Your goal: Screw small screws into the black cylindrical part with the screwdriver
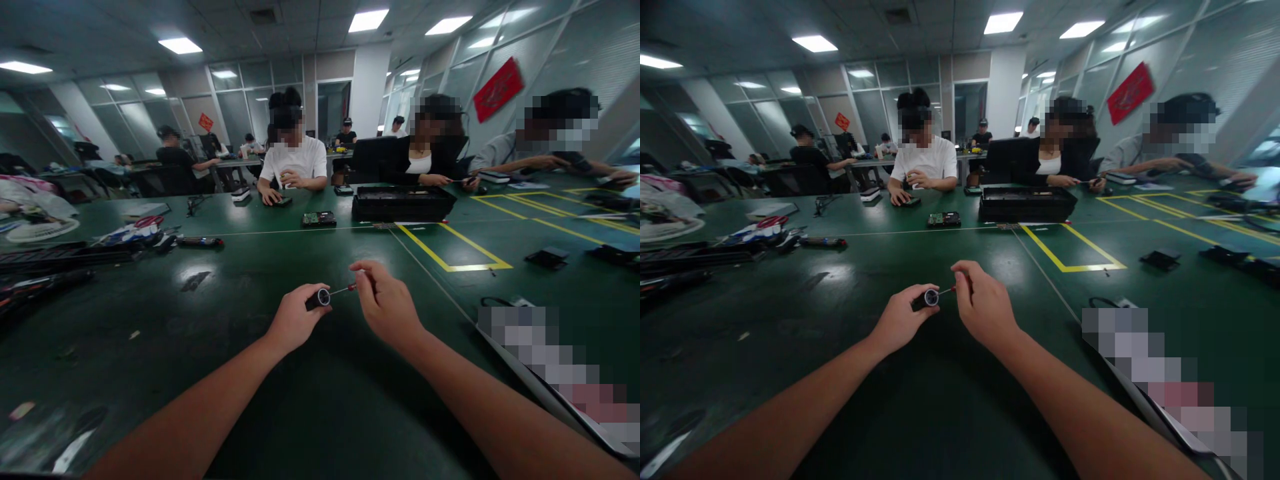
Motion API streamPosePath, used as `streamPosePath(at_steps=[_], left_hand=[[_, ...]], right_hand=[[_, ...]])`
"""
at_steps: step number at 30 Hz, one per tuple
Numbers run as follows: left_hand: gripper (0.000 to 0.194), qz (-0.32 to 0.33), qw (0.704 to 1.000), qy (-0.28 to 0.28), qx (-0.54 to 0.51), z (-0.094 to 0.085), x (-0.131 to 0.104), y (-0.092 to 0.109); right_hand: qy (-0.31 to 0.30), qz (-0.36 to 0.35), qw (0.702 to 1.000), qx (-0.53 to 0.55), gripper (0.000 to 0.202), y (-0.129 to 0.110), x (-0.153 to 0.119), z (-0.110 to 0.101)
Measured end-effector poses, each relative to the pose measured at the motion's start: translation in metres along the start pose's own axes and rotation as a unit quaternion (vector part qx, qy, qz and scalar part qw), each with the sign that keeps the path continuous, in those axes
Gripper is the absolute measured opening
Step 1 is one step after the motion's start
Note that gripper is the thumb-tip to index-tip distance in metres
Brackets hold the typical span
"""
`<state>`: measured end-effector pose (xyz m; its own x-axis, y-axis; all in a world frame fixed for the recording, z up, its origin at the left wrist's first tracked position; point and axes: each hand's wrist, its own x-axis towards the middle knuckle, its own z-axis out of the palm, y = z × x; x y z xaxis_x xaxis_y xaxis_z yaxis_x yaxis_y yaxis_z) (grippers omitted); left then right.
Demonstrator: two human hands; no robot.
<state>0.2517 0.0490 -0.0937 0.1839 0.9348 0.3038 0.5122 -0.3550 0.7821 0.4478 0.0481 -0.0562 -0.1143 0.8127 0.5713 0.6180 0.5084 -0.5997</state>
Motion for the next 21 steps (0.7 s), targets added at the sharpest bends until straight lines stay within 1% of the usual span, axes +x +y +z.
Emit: streamPosePath(at_steps=[3, 8, 11, 13, 16, 18, 21], left_hand=[[0.036, -0.002, 1.0, 0.011, 0.002, -0.0014, 0.0009, -0.002], [0.036, 0.001, 1.0, 0.012, 0.003, -0.0027, 0.0008, -0.0032], [0.037, 0.009, 1.0, 0.01, 0.003, -0.003, 0.0007, -0.0036], [0.037, 0.008, 1.0, 0.011, 0.002, -0.0035, 0.0009, -0.0043], [0.036, 0.003, 1.0, 0.012, 0.005, -0.0045, 0.0013, -0.0048], [0.037, 0.003, 1.0, 0.014, 0.01, -0.0049, 0.0015, -0.0044], [0.038, 0.005, 1.0, 0.019, 0.018, -0.0043, 0.0016, -0.0036]], right_hand=[[-0.023, -0.027, 0.999, 0.011, 0.029, -0.0001, -0.0008, -0.0012], [-0.036, 0.015, 0.999, -0.022, 0.034, -0.0014, 0.0007, -0.0016], [-0.047, 0.024, 0.999, 0.004, 0.03, -0.0013, -0.0005, 0.0002], [-0.055, 0.013, 0.998, 0.027, 0.029, -0.0007, -0.0016, 0.0009], [-0.047, -0.004, 0.998, 0.031, 0.026, 0.0006, -0.001, 0.0], [-0.053, 0.014, 0.998, 0.011, 0.026, 0.0013, 0.0007, -0.0012], [-0.062, 0.044, 0.997, -0.017, 0.034, 0.0017, 0.0025, -0.0017]])
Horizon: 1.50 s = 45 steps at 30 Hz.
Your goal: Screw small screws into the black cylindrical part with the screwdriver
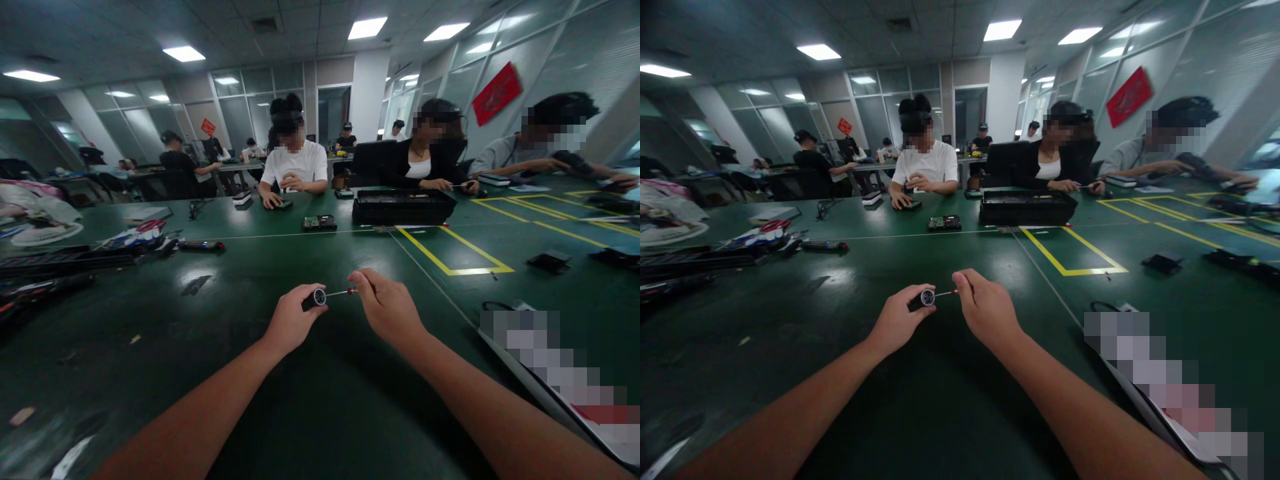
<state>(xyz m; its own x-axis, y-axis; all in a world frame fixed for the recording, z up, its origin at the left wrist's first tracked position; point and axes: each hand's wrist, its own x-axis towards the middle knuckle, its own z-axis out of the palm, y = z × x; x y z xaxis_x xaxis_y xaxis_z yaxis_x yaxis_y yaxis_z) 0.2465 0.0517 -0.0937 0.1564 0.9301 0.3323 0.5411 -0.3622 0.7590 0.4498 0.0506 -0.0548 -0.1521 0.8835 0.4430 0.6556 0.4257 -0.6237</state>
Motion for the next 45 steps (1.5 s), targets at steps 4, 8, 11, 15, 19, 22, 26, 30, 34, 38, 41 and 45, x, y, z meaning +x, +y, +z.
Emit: streamPosePath(at_steps=[4, 8, 11, 15, 19, 22, 26, 30, 34, 38, 41, 45], left_hand=[[0.038, 0.0, 1.0, -0.003, 0.006, 0.001, 0.0, 0.0], [0.036, -0.001, 1.0, -0.001, 0.006, -0.001, 0.0, -0.001], [0.038, -0.001, 1.0, -0.001, 0.008, -0.002, 0.0, -0.002], [0.039, 0.005, 1.0, -0.008, 0.005, 0.0, 0.0, -0.003], [0.038, 0.0, 1.0, -0.014, 0.0, 0.001, 0.0, -0.002], [0.038, -0.005, 1.0, -0.009, 0.007, 0.0, 0.0, -0.001], [0.038, -0.007, 1.0, -0.011, 0.01, -0.002, 0.001, -0.002], [0.038, -0.006, 1.0, -0.015, 0.008, -0.001, 0.002, -0.001], [0.039, 0.006, 1.0, -0.025, 0.0, 0.002, 0.001, 0.001], [0.038, 0.004, 1.0, -0.025, 0.002, 0.001, -0.001, 0.001], [0.038, -0.01, 1.0, -0.015, 0.005, -0.002, 0.0, 0.002], [0.037, -0.022, 1.0, -0.014, 0.01, -0.003, 0.001, 0.003]], right_hand=[[0.004, -0.017, 0.999, 0.038, 0.029, -0.001, -0.001, 0.002], [-0.015, -0.015, 0.999, 0.024, 0.029, -0.002, -0.001, 0.002], [-0.021, 0.01, 1.0, -0.004, 0.034, -0.001, 0.001, 0.001], [-0.008, -0.006, 0.999, 0.037, 0.027, 0.0, -0.001, 0.002], [-0.005, 0.0, 0.999, 0.036, 0.024, -0.002, -0.003, 0.001], [-0.01, 0.02, 1.0, 0.016, 0.031, -0.002, -0.002, 0.0], [0.003, 0.021, 0.996, 0.086, 0.025, 0.001, -0.002, 0.007], [0.033, 0.028, 0.991, 0.128, 0.03, 0.005, -0.002, 0.012], [0.043, 0.032, 0.996, 0.072, 0.035, 0.006, -0.001, 0.008], [0.049, 0.024, 0.994, 0.098, 0.025, 0.006, -0.002, 0.007], [0.024, 0.02, 0.991, 0.128, 0.022, 0.006, -0.002, 0.007], [-0.02, 0.044, 0.996, 0.081, 0.032, 0.006, -0.001, 0.004]])
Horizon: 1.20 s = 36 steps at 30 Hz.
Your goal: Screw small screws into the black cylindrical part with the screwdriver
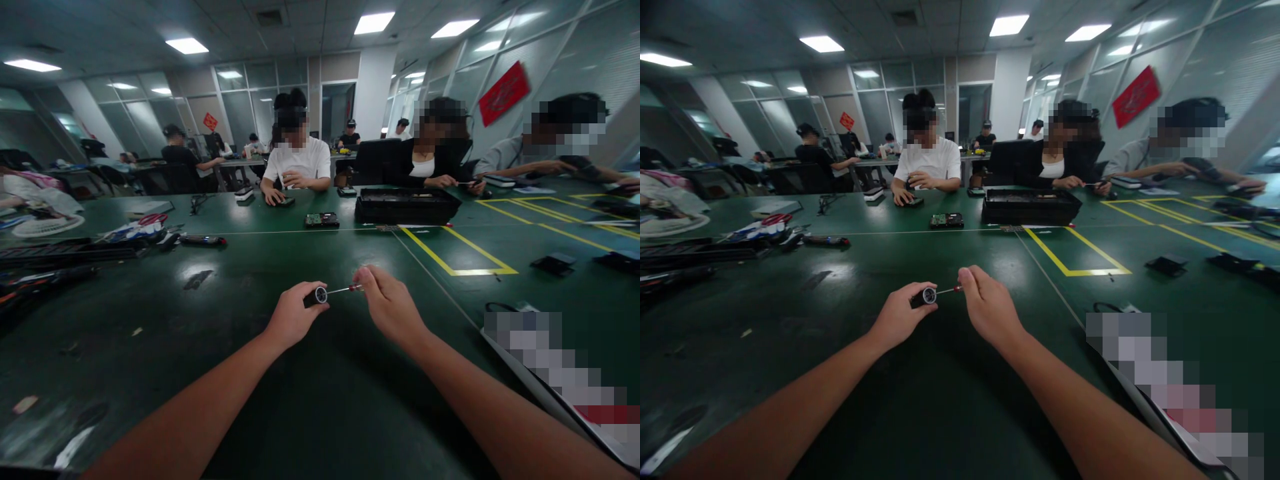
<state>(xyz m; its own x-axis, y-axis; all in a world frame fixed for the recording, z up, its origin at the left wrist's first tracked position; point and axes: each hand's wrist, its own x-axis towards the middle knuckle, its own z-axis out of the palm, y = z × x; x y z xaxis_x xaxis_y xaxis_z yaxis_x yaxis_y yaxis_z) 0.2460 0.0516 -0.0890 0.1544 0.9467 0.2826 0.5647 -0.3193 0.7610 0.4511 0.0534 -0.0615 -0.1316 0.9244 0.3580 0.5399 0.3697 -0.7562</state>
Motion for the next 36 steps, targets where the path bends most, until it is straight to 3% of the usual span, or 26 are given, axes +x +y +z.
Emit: streamPosePath(at_steps=[2, 8, 14, 17, 25, 28, 36], left_hand=[[0.037, 0.0, 1.0, -0.001, -0.001, 0.0, 0.0, -0.001], [0.035, -0.006, 1.0, -0.002, 0.009, 0.0, 0.0, -0.003], [0.038, 0.079, 0.995, -0.017, 0.054, -0.003, 0.002, 0.005], [0.038, 0.072, 0.994, -0.019, 0.085, -0.003, 0.005, 0.003], [0.041, 0.025, 0.996, -0.023, 0.083, -0.003, 0.007, -0.011], [0.044, 0.015, 0.998, -0.015, 0.064, -0.004, 0.006, -0.008], [0.028, -0.041, 0.998, -0.014, 0.034, -0.007, 0.003, 0.012]], right_hand=[[0.006, 0.009, 1.0, 0.005, 0.031, -0.001, 0.0, 0.0], [0.041, 0.028, 0.988, 0.15, 0.02, 0.002, 0.002, 0.009], [0.099, 0.14, 0.932, 0.318, 0.034, 0.014, 0.012, 0.016], [0.144, 0.148, 0.937, 0.281, 0.032, 0.019, 0.014, 0.016], [0.144, 0.109, 0.962, 0.205, 0.031, 0.018, 0.01, 0.014], [0.164, 0.1, 0.958, 0.212, 0.03, 0.014, 0.009, 0.012], [0.248, 0.022, 0.948, 0.197, 0.022, 0.011, 0.006, 0.009]])
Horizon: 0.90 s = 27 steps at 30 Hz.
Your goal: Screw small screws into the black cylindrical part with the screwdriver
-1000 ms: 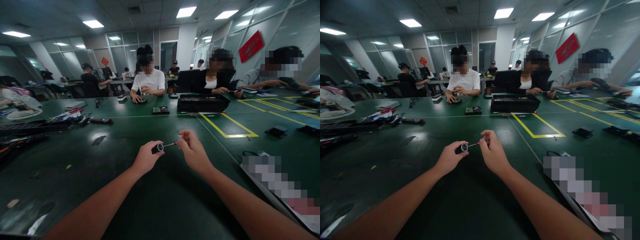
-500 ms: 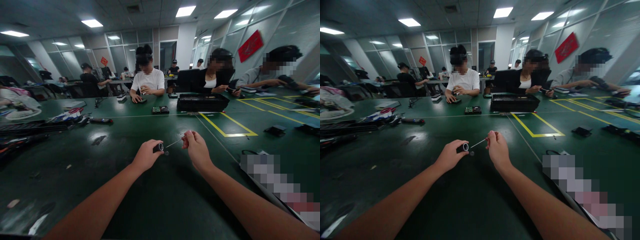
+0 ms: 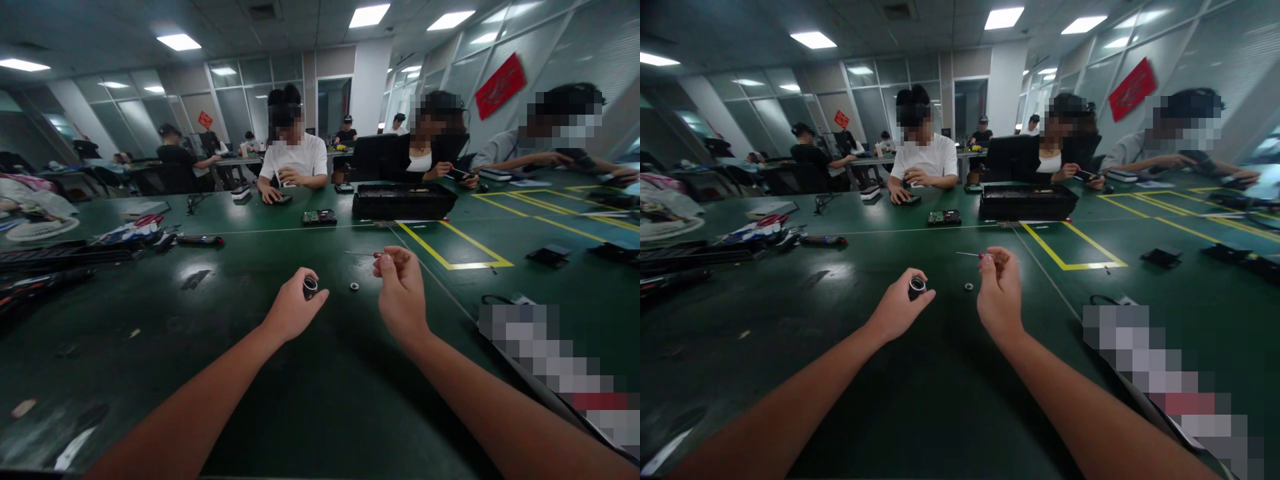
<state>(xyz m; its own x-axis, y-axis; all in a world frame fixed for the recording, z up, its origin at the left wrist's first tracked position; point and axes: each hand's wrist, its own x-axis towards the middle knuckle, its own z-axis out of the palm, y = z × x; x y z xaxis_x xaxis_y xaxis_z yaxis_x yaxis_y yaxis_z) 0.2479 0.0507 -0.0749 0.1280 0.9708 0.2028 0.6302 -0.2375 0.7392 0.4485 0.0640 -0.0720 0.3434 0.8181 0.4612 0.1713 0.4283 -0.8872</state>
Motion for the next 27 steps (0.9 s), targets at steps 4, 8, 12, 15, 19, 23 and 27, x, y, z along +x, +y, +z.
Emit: streamPosePath(at_steps=[4, 8, 12, 15, 19, 23, 27], left_hand=[[0.025, 0.04, 0.998, -0.031, 0.041, 0.006, 0.008, 0.009], [0.015, 0.122, 0.985, -0.072, 0.101, 0.021, 0.026, 0.018], [0.02, 0.155, 0.964, -0.103, 0.188, 0.04, 0.048, 0.023], [0.027, 0.129, 0.948, -0.152, 0.249, 0.054, 0.065, 0.023], [0.022, 0.128, 0.936, -0.189, 0.267, 0.066, 0.081, 0.021], [0.015, 0.126, 0.939, -0.185, 0.26, 0.062, 0.083, 0.021], [0.017, 0.108, 0.955, -0.146, 0.235, 0.034, 0.079, 0.004]], right_hand=[[0.024, -0.045, 0.999, 0.003, 0.022, 0.0, 0.001, -0.002], [0.033, -0.063, 0.997, -0.01, 0.022, -0.001, 0.001, -0.002], [0.03, -0.056, 0.998, -0.008, 0.021, -0.003, 0.002, -0.001], [0.006, -0.032, 0.999, -0.011, 0.02, -0.006, 0.0, -0.001], [-0.018, -0.036, 0.999, -0.03, 0.02, -0.008, -0.003, -0.002], [-0.027, -0.04, 0.998, -0.035, 0.022, -0.003, -0.003, -0.001], [-0.039, -0.024, 0.998, -0.034, 0.023, 0.002, -0.001, -0.001]])
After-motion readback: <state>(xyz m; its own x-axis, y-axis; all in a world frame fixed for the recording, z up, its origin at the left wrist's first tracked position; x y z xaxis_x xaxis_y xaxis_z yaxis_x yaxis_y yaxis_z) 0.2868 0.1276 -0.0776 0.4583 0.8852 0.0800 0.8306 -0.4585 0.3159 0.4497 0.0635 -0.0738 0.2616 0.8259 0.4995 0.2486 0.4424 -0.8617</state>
